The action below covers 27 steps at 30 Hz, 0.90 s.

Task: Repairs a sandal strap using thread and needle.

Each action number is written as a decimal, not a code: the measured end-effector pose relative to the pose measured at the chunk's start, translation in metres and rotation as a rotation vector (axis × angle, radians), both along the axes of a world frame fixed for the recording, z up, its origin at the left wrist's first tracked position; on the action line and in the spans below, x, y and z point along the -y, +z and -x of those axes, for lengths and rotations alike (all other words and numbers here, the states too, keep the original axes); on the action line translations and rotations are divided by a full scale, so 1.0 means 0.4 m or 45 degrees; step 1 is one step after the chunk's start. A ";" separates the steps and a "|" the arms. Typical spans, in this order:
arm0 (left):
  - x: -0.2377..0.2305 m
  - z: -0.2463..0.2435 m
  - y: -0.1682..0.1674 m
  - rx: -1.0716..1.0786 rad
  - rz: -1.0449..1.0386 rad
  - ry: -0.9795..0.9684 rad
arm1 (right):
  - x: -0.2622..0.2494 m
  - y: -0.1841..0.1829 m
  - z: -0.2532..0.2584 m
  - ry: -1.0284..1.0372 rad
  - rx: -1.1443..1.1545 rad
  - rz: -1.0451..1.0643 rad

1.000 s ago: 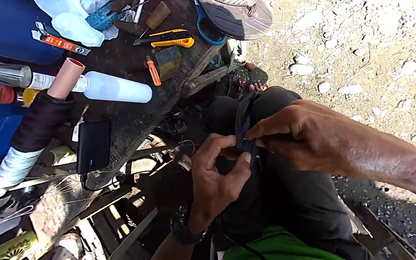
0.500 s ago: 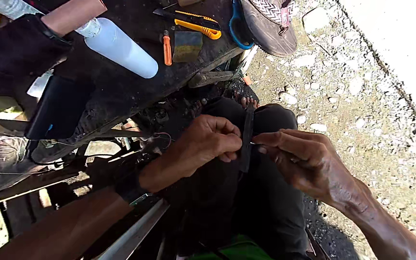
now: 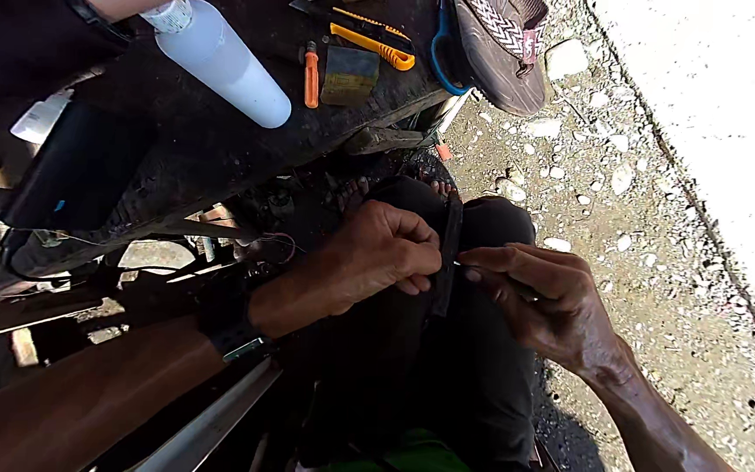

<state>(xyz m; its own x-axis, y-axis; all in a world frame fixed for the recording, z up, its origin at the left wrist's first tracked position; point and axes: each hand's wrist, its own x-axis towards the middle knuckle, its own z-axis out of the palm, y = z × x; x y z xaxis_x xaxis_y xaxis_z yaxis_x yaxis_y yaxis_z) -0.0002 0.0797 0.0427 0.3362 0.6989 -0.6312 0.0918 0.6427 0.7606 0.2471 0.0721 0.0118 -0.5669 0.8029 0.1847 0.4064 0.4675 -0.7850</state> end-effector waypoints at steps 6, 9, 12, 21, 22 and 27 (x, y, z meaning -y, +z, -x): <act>0.011 0.014 -0.015 0.136 -0.014 0.017 | 0.007 -0.018 0.008 -0.018 -0.080 -0.052; 0.014 0.020 -0.016 0.181 -0.015 0.023 | 0.010 -0.024 0.017 -0.032 -0.125 -0.074; 0.016 0.024 -0.018 0.214 -0.027 0.037 | 0.014 -0.035 0.031 -0.052 -0.192 -0.094; 0.054 0.025 -0.038 0.183 -0.220 0.166 | 0.007 -0.012 0.027 -0.029 0.008 -0.064; 0.061 0.026 -0.053 0.061 -0.439 0.182 | 0.006 -0.003 0.018 -0.010 0.083 -0.069; 0.050 0.021 -0.129 -0.110 -1.033 0.000 | 0.020 0.001 0.003 -0.036 0.211 -0.213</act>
<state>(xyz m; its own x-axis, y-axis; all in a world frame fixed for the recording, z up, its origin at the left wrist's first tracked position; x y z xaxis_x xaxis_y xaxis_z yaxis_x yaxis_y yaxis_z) -0.0085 0.0598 -0.0089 0.3100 0.9495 0.0479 0.1713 -0.1053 0.9796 0.2458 0.0640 0.0123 -0.5781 0.7849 0.2228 0.5380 0.5720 -0.6192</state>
